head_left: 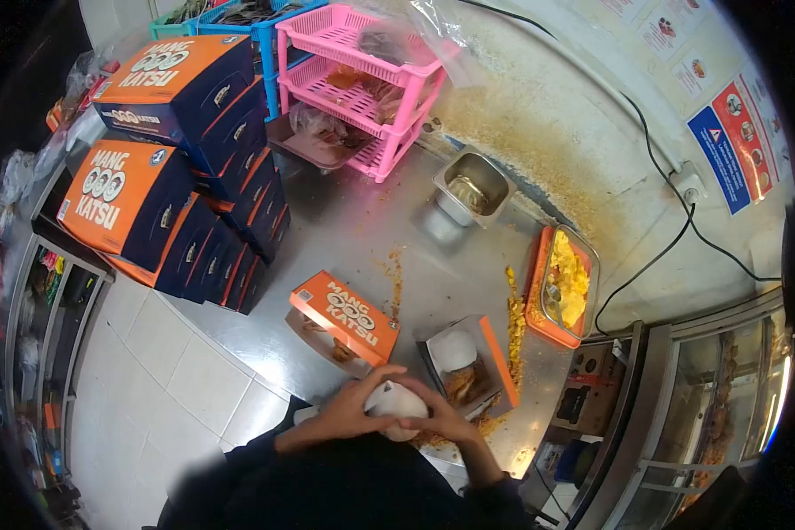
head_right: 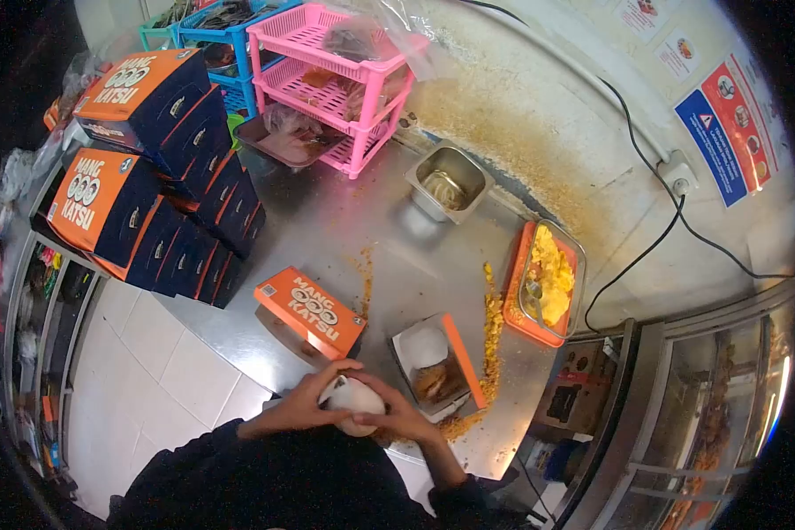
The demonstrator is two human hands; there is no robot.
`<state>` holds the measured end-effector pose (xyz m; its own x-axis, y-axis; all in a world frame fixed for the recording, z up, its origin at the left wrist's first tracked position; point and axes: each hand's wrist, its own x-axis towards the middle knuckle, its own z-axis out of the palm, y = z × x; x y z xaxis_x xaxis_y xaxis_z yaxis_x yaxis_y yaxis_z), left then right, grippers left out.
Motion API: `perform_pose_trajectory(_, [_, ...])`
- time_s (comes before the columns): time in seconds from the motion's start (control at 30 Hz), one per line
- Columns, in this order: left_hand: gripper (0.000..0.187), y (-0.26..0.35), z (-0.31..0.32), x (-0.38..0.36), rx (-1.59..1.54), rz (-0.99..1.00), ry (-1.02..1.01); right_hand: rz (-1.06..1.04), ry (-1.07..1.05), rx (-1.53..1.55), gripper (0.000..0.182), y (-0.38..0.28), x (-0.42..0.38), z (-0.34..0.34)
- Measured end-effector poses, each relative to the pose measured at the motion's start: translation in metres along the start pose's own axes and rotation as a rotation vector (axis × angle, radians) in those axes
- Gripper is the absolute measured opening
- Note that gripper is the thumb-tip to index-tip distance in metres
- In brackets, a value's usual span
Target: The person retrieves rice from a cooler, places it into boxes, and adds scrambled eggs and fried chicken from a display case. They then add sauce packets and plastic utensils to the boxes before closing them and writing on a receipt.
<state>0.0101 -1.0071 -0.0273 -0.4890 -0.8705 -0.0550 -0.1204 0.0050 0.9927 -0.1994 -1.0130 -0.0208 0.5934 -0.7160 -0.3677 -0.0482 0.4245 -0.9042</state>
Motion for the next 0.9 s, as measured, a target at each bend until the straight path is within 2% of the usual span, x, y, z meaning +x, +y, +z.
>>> perform_pose_trajectory(0.03, [0.068,-0.002,-0.009,-0.007,0.025,-0.097,-0.026,0.095,-0.008,0.051,0.055,0.006,0.005,0.009])
perform_pose_trajectory(0.07, [0.055,-0.018,-0.021,-0.017,0.059,0.065,0.101,0.093,-0.006,0.048,0.055,0.006,0.01,0.017])
perform_pose_trajectory(0.1, [0.043,-0.03,-0.044,-0.029,0.039,0.027,0.157,0.114,0.007,0.01,0.057,0.003,0.015,0.025])
perform_pose_trajectory(0.13, [0.034,-0.035,-0.071,-0.038,0.156,-0.078,0.263,0.13,0.025,-0.022,0.059,0.003,0.02,0.033])
perform_pose_trajectory(0.17, [0.035,-0.024,-0.092,-0.037,0.226,-0.139,0.437,0.121,0.037,-0.015,0.059,0.005,0.025,0.039])
perform_pose_trajectory(0.2, [0.038,-0.043,-0.108,-0.029,0.673,-0.058,0.652,0.1,0.075,-0.061,0.06,0.009,0.031,0.041])
perform_pose_trajectory(0.23, [0.042,-0.045,-0.118,-0.015,0.813,-0.074,0.666,0.08,0.112,-0.108,0.06,0.013,0.038,0.044])
perform_pose_trajectory(0.3, [0.039,-0.078,-0.132,0.01,0.859,-0.089,0.631,0.042,0.18,-0.113,0.058,0.012,0.056,0.048])
perform_pose_trajectory(0.37, [0.036,-0.088,-0.147,0.031,0.874,-0.13,0.394,-0.232,0.308,-0.009,0.059,0.001,0.075,0.051])
perform_pose_trajectory(0.4, [0.035,-0.083,-0.146,0.034,0.934,-0.033,0.436,-0.246,0.323,-0.013,0.059,-0.006,0.083,0.051])
perform_pose_trajectory(0.47, [0.035,-0.041,-0.14,0.035,0.947,0.02,0.448,-0.514,0.632,0.063,0.059,-0.018,0.096,0.053])
perform_pose_trajectory(0.5, [0.035,-0.018,-0.135,0.034,0.955,0.056,0.47,-0.523,0.639,0.064,0.059,-0.023,0.1,0.051])
perform_pose_trajectory(0.53, [0.038,-0.005,-0.13,0.034,0.966,0.198,0.501,-0.587,0.713,0.015,0.058,-0.027,0.103,0.047])
perform_pose_trajectory(0.57, [0.038,0.002,-0.124,0.035,0.967,0.206,0.501,-0.65,0.786,-0.036,0.056,-0.029,0.106,0.044])
perform_pose_trajectory(0.6, [0.039,0.006,-0.119,0.035,0.976,0.305,0.462,-0.648,0.806,-0.074,0.053,-0.027,0.109,0.041])
perform_pose_trajectory(0.63, [0.04,0.008,-0.116,0.035,0.983,0.405,0.423,-0.654,0.809,-0.074,0.053,-0.023,0.113,0.038])
perform_pose_trajectory(0.67, [0.042,0.008,-0.116,0.036,0.996,0.437,0.449,-0.664,0.719,-0.003,0.054,-0.018,0.118,0.035])
perform_pose_trajectory(0.73, [0.042,0.01,-0.115,0.033,0.934,0.439,0.486,-0.67,0.576,0.087,0.058,-0.02,0.125,0.037])
perform_pose_trajectory(0.77, [0.041,0.01,-0.113,0.031,0.866,0.429,0.521,-0.704,0.497,0.019,0.058,-0.018,0.13,0.035])
perform_pose_trajectory(0.83, [0.041,-0.001,-0.111,0.028,0.849,0.424,0.535,-0.583,0.34,-0.026,0.055,-0.008,0.147,0.029])
perform_pose_trajectory(0.9, [0.041,-0.009,-0.115,0.023,0.839,0.422,0.555,-0.553,0.347,-0.029,0.056,-0.001,0.16,0.03])
